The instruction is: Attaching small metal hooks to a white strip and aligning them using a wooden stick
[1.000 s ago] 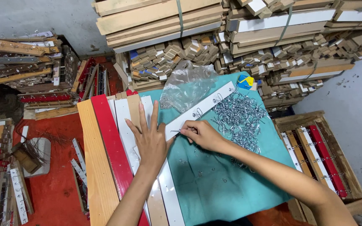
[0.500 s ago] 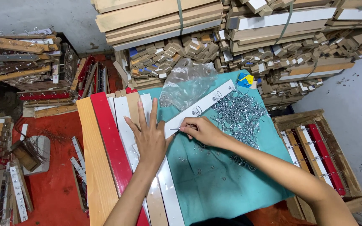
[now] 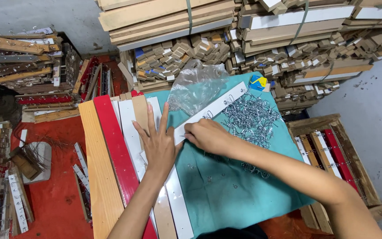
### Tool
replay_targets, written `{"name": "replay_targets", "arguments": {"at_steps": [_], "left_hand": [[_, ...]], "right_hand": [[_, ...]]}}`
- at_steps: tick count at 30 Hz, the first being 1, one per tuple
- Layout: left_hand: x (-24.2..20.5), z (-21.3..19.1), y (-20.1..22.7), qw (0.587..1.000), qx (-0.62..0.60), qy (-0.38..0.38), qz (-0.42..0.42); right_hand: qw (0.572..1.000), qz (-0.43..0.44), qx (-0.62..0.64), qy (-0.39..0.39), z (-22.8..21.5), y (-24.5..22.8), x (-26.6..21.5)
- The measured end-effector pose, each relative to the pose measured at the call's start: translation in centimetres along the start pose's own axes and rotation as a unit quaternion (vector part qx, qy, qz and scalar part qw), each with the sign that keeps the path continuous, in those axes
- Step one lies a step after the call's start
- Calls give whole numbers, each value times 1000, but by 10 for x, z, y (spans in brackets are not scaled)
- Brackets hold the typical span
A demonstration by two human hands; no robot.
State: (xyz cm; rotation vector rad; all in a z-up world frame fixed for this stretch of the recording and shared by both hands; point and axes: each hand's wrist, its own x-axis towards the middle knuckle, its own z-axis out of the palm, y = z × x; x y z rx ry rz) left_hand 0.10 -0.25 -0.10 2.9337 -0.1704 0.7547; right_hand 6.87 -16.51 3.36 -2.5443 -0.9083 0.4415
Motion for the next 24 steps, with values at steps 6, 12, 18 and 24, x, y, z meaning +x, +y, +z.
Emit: {"name": "replay_targets", "arguments": {"at_steps": [6, 12, 18, 24], "left_hand": [[-3, 11, -2, 1000, -1, -13, 5], [-2, 6, 0, 1000, -16, -15, 4], [-4, 14, -2, 1000, -25, -1, 7], [-3, 9, 0, 999, -30, 7, 13]], "right_hand": [[993, -41, -109, -17, 17, -19, 10], [998, -28, -56, -18, 14, -11, 17], [974, -115, -192, -10, 17, -24, 8], [993, -80, -82, 6, 15, -19, 8]]}}
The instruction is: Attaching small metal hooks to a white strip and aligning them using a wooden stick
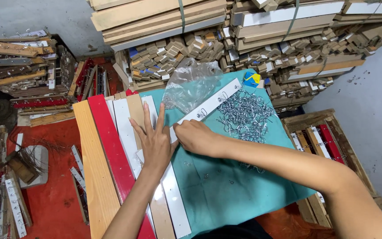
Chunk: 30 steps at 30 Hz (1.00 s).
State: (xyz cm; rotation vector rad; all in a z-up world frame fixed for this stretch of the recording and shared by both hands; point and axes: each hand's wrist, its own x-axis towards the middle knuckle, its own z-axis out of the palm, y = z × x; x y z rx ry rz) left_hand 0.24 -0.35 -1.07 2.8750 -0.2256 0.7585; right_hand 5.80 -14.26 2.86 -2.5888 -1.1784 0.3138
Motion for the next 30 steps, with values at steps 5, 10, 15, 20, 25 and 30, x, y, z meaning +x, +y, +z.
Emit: {"name": "replay_targets", "arguments": {"at_steps": [5, 10, 15, 20, 25, 30], "left_hand": [[-1, 5, -2, 1000, 4, 6, 6], [-6, 13, -2, 999, 24, 11, 18], [-5, 11, 0, 1000, -3, 20, 11], [-3, 8, 0, 1000, -3, 26, -3], [-2, 6, 2, 999, 6, 39, -2], [1, 1, 4, 999, 10, 34, -3]], "right_hand": [[997, -27, -61, 24, 23, 5, 8], [976, -91, -198, 8, 28, 3, 8], [1000, 12, 16, 5, 49, 23, 21], [994, 35, 102, -2, 28, 18, 22], [994, 33, 102, 11, 21, 13, 12], [999, 40, 13, 4, 11, 2, 2]]}}
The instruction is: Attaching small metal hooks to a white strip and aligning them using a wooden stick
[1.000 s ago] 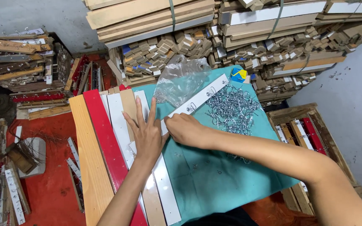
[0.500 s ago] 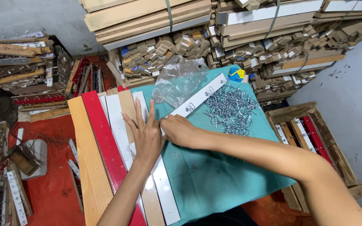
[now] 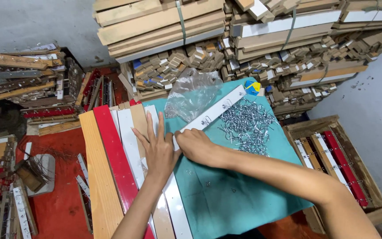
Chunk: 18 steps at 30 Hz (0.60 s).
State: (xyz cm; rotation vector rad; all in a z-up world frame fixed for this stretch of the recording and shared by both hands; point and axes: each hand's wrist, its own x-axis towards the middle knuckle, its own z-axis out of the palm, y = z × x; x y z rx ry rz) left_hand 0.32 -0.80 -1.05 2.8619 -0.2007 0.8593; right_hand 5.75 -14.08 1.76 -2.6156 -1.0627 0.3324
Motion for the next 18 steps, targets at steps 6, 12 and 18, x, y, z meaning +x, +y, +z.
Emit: {"name": "replay_targets", "arguments": {"at_steps": [6, 12, 18], "left_hand": [[2, 0, 4, 999, -41, -16, -5], [5, -4, -1, 998, -40, -48, -5], [2, -7, -14, 987, -117, -97, -53]], "right_hand": [[996, -4, -90, 27, -1, 8, -6], [987, -21, -151, 43, 2, 13, -10], [974, -11, -213, 76, 23, 47, -9]]}}
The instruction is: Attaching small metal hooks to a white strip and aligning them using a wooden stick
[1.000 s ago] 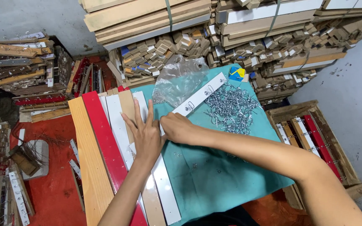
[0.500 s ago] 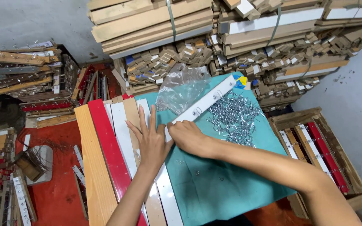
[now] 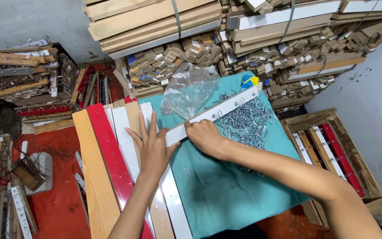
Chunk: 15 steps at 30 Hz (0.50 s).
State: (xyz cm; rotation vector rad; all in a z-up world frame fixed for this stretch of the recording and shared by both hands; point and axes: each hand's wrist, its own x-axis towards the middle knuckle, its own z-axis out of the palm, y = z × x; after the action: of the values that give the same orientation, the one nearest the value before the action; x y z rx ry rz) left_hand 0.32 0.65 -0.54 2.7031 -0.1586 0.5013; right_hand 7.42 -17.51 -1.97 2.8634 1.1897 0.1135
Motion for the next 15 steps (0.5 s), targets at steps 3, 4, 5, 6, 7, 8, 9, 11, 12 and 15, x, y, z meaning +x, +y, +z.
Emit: {"name": "replay_targets", "arguments": {"at_steps": [3, 4, 5, 6, 7, 8, 9, 11, 12, 15], "left_hand": [[2, 8, 3, 1000, -4, -13, 2], [0, 10, 3, 1000, -5, -14, 4], [-1, 11, 2, 1000, 14, -20, 8], [-2, 12, 2, 999, 32, -26, 12], [-1, 12, 2, 999, 31, -26, 11], [-1, 13, 2, 999, 40, -34, 6], [-1, 13, 1, 998, 48, -42, 2], [-2, 19, 0, 998, 42, -53, -1], [-3, 22, 0, 997, 37, -63, -6], [-4, 22, 1, 996, 40, -77, -7]], "right_hand": [[1000, -6, -28, -6, 13, 3, -1], [1000, -4, -28, -6, 17, 2, -1], [999, -2, -44, 6, 21, 2, 0], [998, -2, -61, 18, 24, 2, 0], [998, -2, -61, 17, 21, 2, 1], [997, -7, -72, 27, 19, 2, 2], [996, -11, -82, 37, 16, 2, 2], [994, -13, -94, 45, 28, 7, 6], [993, -17, -107, 54, 34, 8, 8], [994, -8, -93, 49, 32, 13, 8]]}}
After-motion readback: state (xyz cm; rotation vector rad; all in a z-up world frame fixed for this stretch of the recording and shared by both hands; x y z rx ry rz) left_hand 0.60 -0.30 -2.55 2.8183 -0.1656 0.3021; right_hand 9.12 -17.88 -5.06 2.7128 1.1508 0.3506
